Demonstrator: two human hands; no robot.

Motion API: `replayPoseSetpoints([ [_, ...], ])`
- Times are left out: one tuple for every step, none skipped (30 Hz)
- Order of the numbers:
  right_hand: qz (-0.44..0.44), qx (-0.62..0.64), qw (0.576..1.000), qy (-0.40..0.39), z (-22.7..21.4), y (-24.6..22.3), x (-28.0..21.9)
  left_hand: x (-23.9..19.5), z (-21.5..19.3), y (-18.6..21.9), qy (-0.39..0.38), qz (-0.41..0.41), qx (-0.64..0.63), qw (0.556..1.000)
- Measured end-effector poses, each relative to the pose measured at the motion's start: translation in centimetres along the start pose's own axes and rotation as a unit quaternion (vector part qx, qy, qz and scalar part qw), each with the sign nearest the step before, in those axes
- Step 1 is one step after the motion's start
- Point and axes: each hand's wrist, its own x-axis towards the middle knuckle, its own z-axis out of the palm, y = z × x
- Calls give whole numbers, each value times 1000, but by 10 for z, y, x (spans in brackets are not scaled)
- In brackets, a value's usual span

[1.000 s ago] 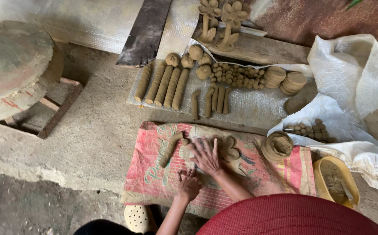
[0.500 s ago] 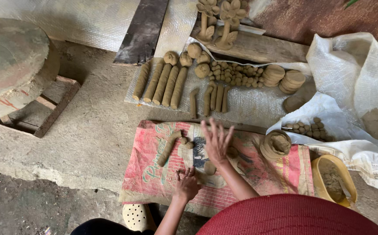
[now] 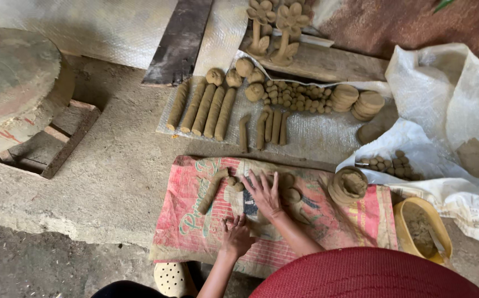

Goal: The person shapes and joins small pieces of clay by hand to create decorative floral elements and other clay structures on a fabric surface.

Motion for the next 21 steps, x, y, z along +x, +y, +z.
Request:
replayPoseSetpoints([
  [-18,-47,999,-2,2,0,3,-1,1,-1,-14,-4,7,1000],
  [-14,-45,999,-3,5,2,6,-1,2,-3,-28,-7,15,999],
  [50,-68,996,33,5,7,6,-1,3,-2,-29,-8,11,999],
  [115,-90,987,70,5,10,4,0,3,-1,0,-1,7,1000],
  [115,-88,987,67,2,4,-2,-4,2,-2,28,7,6,1000],
  [70,-31,997,-11,-5,-6,-10,-12,-1,-1,25,6,5,1000],
  [27,22,996,-83,-8,-7,-6,-16,-13,0,28,17,-24,999],
  [29,19,996,-79,-13,-6,-3,-24,-28,2,30,27,-52,998],
  [21,42,989,-138,-23,-8,-5,-36,-43,5,31,28,-53,998],
  [12,64,978,-196,-30,-8,-3,-50,-61,10,190,118,-73,972],
  [12,66,978,-199,-31,-4,3,-69,-79,15,340,198,-91,915],
  [62,77,992,-81,-28,2,11,-92,-95,19,337,196,-93,916],
  [111,86,989,37,-25,3,11,-121,-108,22,395,262,-206,856],
  [109,88,990,32,-26,-4,2,-150,-118,28,445,321,-313,775],
  [46,41,996,-72,-23,-12,-4,-175,-126,33,475,375,-378,700],
  [-18,-8,985,-174,-20,-16,-9,-199,-131,37,490,384,-386,681],
  [-18,-9,985,-170,-14,-15,-7,-212,-138,37,495,382,-387,678],
  [-13,1,991,-136,-9,-12,-3,-208,-136,37,500,373,-385,680],
  [-7,14,994,-109,-7,-14,-6,-205,-130,35,496,357,-387,690],
  [-7,16,994,-111,-6,-14,-6,-201,-124,32,491,343,-390,699],
  [40,11,998,-43,-4,-10,-4,-196,-118,30,489,334,-393,704],
])
